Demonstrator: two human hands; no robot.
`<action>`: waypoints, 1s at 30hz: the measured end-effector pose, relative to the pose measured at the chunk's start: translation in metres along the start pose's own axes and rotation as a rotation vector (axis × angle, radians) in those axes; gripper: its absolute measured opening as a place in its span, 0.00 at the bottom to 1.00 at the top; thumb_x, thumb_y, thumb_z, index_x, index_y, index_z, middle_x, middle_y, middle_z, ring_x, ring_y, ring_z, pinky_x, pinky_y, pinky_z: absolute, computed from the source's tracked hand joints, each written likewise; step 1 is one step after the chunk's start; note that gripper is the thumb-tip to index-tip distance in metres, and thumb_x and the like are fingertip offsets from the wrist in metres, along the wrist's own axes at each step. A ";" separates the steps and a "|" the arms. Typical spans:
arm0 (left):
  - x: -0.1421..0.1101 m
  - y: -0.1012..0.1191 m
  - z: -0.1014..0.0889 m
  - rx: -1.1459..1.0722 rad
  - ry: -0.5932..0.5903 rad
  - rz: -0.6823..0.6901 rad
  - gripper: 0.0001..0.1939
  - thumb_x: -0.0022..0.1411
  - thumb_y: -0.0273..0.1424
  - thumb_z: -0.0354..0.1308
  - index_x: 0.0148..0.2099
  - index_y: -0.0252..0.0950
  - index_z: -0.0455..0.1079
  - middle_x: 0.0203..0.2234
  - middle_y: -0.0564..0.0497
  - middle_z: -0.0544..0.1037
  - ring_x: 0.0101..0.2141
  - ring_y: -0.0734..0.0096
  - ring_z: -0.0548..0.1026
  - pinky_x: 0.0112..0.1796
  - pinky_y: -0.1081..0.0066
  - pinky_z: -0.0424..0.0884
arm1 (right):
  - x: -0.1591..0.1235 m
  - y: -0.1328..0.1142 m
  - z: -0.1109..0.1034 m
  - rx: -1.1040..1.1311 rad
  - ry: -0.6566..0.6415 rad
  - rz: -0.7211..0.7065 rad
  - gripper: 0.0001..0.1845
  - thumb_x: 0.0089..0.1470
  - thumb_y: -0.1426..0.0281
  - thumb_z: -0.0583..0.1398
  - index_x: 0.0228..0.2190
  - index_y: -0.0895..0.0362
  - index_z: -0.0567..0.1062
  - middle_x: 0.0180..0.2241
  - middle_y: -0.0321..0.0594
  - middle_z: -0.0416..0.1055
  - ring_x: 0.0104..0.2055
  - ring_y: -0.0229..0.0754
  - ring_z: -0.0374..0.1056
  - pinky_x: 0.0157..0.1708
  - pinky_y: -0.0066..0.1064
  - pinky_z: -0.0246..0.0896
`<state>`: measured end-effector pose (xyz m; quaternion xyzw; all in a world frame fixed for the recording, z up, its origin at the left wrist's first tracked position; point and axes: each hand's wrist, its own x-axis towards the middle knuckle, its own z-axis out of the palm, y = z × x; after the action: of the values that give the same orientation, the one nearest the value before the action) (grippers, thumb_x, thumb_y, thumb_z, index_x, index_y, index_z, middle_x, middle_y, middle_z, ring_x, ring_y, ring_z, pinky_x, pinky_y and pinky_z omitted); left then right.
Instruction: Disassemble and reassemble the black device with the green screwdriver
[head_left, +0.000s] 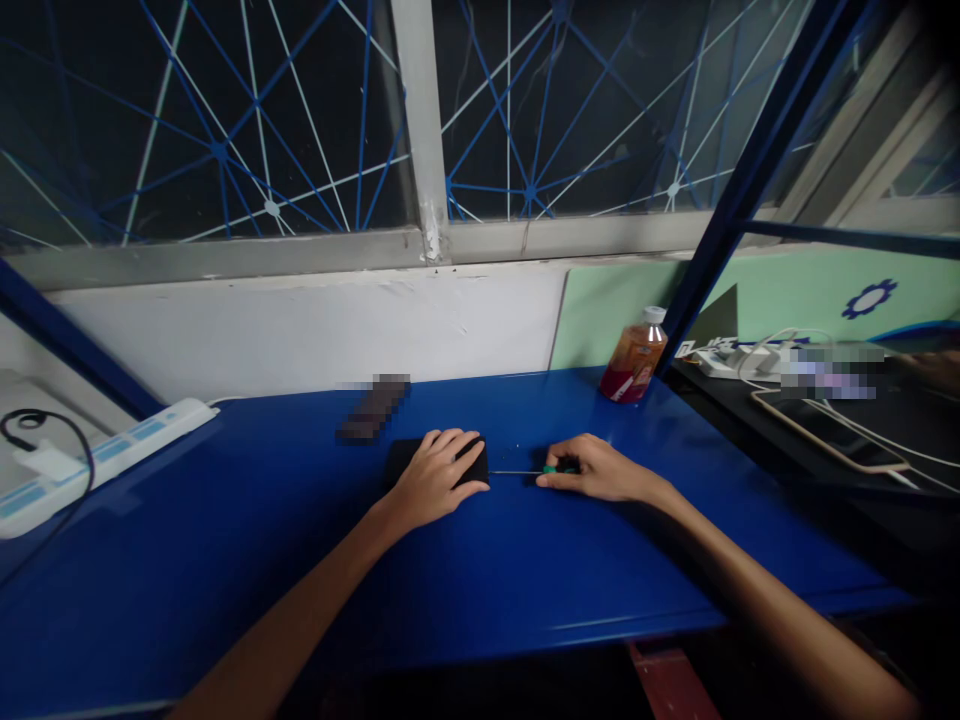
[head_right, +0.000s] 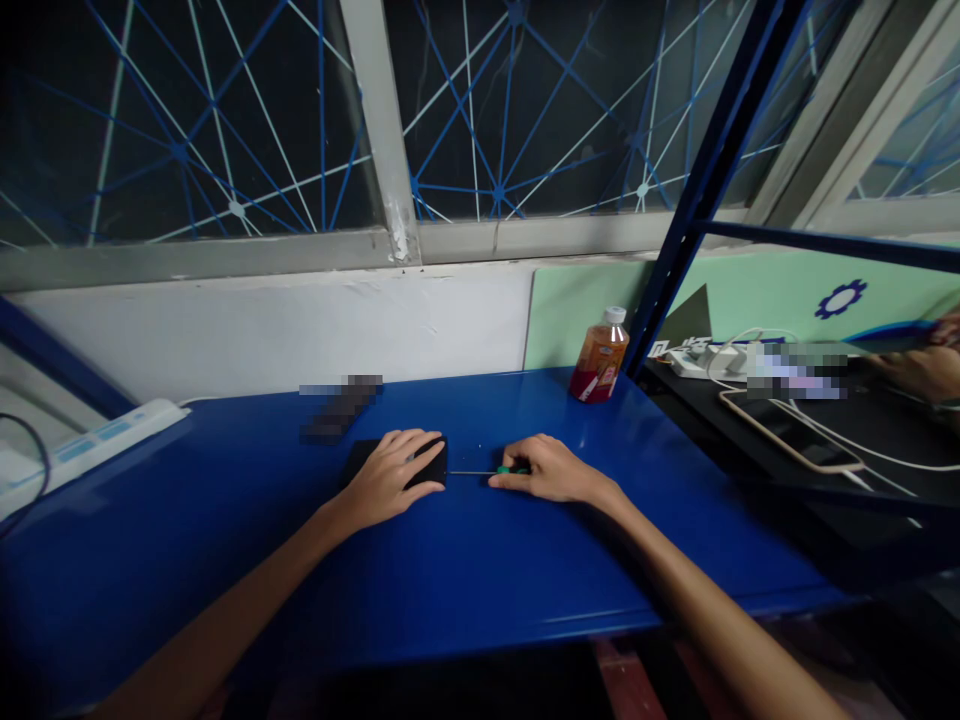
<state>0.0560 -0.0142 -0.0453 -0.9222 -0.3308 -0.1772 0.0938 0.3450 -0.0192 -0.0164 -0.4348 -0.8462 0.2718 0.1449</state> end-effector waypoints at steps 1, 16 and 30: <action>0.000 0.000 0.000 0.006 -0.001 0.002 0.25 0.68 0.45 0.50 0.61 0.37 0.62 0.57 0.41 0.68 0.55 0.51 0.66 0.52 0.51 0.62 | 0.000 -0.001 0.001 0.023 -0.015 0.011 0.26 0.56 0.48 0.56 0.25 0.58 0.73 0.19 0.33 0.66 0.20 0.33 0.57 0.22 0.27 0.47; 0.000 0.002 -0.001 0.014 -0.005 0.000 0.25 0.69 0.45 0.47 0.61 0.37 0.62 0.56 0.39 0.69 0.55 0.49 0.66 0.51 0.50 0.63 | 0.003 0.006 0.004 -0.152 0.073 0.016 0.26 0.51 0.44 0.58 0.28 0.55 0.75 0.21 0.33 0.69 0.23 0.36 0.61 0.24 0.27 0.45; 0.001 0.002 -0.001 0.018 -0.030 -0.017 0.25 0.68 0.46 0.48 0.60 0.37 0.62 0.57 0.41 0.68 0.56 0.50 0.66 0.53 0.51 0.62 | 0.000 0.000 0.002 -0.237 0.115 -0.010 0.24 0.62 0.53 0.51 0.27 0.56 0.73 0.22 0.36 0.70 0.23 0.36 0.63 0.26 0.29 0.46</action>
<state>0.0577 -0.0156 -0.0438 -0.9211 -0.3413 -0.1614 0.0954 0.3441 -0.0204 -0.0179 -0.4596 -0.8648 0.1437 0.1423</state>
